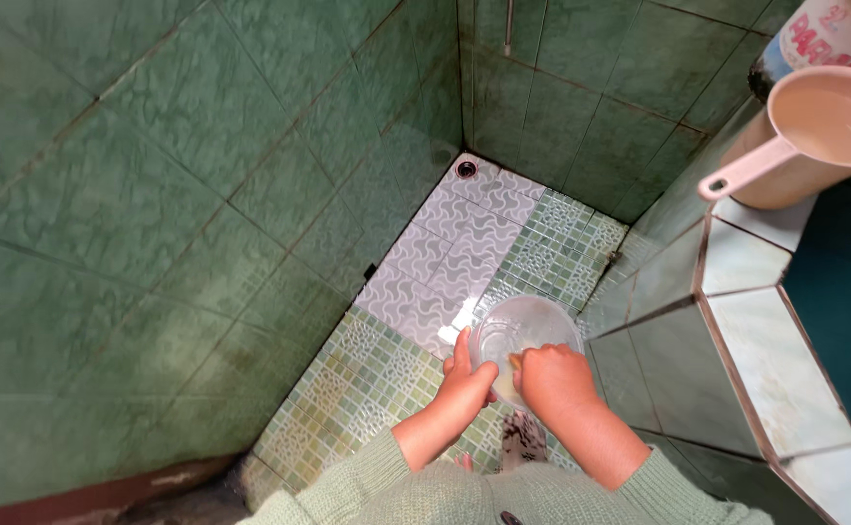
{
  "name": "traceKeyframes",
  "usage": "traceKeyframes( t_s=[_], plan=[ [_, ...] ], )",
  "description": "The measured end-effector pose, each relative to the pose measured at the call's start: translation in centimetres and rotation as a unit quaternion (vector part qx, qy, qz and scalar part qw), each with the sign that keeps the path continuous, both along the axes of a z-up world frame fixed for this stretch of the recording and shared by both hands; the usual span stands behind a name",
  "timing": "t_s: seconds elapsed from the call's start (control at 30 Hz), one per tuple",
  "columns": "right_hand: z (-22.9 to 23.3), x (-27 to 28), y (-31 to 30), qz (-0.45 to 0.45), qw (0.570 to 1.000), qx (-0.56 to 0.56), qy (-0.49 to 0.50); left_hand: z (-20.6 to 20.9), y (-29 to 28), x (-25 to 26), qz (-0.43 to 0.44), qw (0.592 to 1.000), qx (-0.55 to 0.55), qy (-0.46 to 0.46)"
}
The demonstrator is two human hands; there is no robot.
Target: The person cleans the tiled walls of a bathroom by dipping a small brush into a container of cleaning solution and scrubbing the grout and tile surfaces, occasionally rinsing the area with water from a scoop.
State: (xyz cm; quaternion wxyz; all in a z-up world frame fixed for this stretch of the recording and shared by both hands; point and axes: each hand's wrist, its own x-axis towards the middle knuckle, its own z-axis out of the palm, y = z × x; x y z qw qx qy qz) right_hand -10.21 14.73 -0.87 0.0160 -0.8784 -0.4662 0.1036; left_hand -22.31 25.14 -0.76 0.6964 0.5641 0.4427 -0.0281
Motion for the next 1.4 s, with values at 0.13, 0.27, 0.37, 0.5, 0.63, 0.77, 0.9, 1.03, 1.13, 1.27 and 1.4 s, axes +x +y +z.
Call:
traceKeyframes(
  t_s=[0.13, 0.27, 0.37, 0.5, 0.63, 0.77, 0.9, 1.03, 1.13, 1.27, 1.4],
  plan=[
    [-0.5, 4.4, 4.9, 0.025, 0.997, -0.054, 0.042, -1.3, 4.5, 4.2, 0.009, 1.0, 0.009, -0.001],
    [-0.4, 11.6, 10.8, 0.047, 0.995, -0.02, 0.088, -2.8, 10.1, 10.6, 0.022, 0.998, 0.045, -0.042],
    [-0.1, 14.9, 14.0, 0.049, 0.99, -0.038, 0.126, -3.6, 13.2, 14.1, 0.042, 0.998, 0.037, -0.012],
    [1.2, 19.9, 17.0, -0.052, 0.981, -0.008, 0.189, -3.9, 16.5, 18.8, 0.048, 0.996, 0.008, -0.069],
    [-0.1, 25.0, 19.6, -0.178, 0.922, 0.099, 0.329, -4.1, 20.5, 23.0, -0.004, 1.0, 0.013, -0.008],
    [-5.0, 29.8, 19.5, -0.213, 0.86, 0.289, 0.363, -6.3, 24.0, 27.6, -0.065, 0.998, 0.0, 0.015],
    [-8.3, 34.9, 17.0, -0.267, 0.818, 0.407, 0.307, -9.3, 27.1, 32.6, -0.144, 0.989, -0.033, 0.015],
    [-9.1, 39.6, 13.6, -0.336, 0.924, 0.168, -0.073, -13.0, 28.6, 37.0, -0.223, 0.972, -0.069, 0.018],
    [-10.1, 41.2, 11.7, -0.33, 0.918, -0.084, -0.2, -15.5, 28.4, 39.6, -0.258, 0.964, -0.064, 0.014],
    [-12.3, 40.6, 9.3, -0.2, 0.846, -0.359, -0.34, -18.1, 26.4, 41.0, -0.284, 0.951, -0.108, 0.065],
    [-13.6, 35.4, 8.2, -0.138, 0.871, -0.405, -0.241, -19.8, 25.3, 41.0, -0.287, 0.952, -0.1, 0.036]
  ],
)
